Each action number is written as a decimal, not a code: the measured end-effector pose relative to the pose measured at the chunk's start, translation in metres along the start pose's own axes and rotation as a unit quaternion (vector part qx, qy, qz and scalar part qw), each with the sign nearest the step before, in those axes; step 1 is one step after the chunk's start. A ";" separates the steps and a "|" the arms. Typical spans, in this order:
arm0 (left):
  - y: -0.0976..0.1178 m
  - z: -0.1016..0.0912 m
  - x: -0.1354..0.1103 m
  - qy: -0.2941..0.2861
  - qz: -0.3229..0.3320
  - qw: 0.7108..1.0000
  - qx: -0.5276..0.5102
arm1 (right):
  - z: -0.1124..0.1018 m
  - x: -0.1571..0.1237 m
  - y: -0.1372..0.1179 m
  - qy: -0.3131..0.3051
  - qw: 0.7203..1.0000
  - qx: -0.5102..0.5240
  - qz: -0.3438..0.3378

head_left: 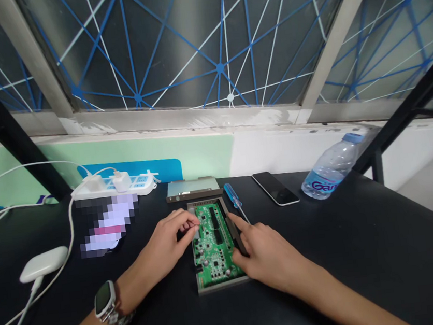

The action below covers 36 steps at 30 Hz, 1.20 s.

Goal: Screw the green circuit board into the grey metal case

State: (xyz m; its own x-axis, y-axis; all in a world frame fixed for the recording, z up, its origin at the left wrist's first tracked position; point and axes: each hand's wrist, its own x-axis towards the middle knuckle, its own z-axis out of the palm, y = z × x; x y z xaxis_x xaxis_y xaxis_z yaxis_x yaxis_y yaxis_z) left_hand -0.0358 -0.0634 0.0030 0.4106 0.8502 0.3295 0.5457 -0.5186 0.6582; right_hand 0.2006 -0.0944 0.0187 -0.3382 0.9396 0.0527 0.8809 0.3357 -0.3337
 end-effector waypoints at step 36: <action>-0.002 0.008 -0.004 0.016 0.031 0.999 -0.023 | -0.005 0.014 0.005 0.160 0.814 0.555 -0.062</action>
State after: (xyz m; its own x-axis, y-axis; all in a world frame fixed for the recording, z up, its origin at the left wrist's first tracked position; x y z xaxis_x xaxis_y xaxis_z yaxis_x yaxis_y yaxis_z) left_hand -0.0328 -0.0666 -0.0051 0.4191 0.8189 0.3922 0.4853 -0.5671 0.6655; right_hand 0.2019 -0.0795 0.0227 -0.1422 0.9318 0.3339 -0.0551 0.3294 -0.9426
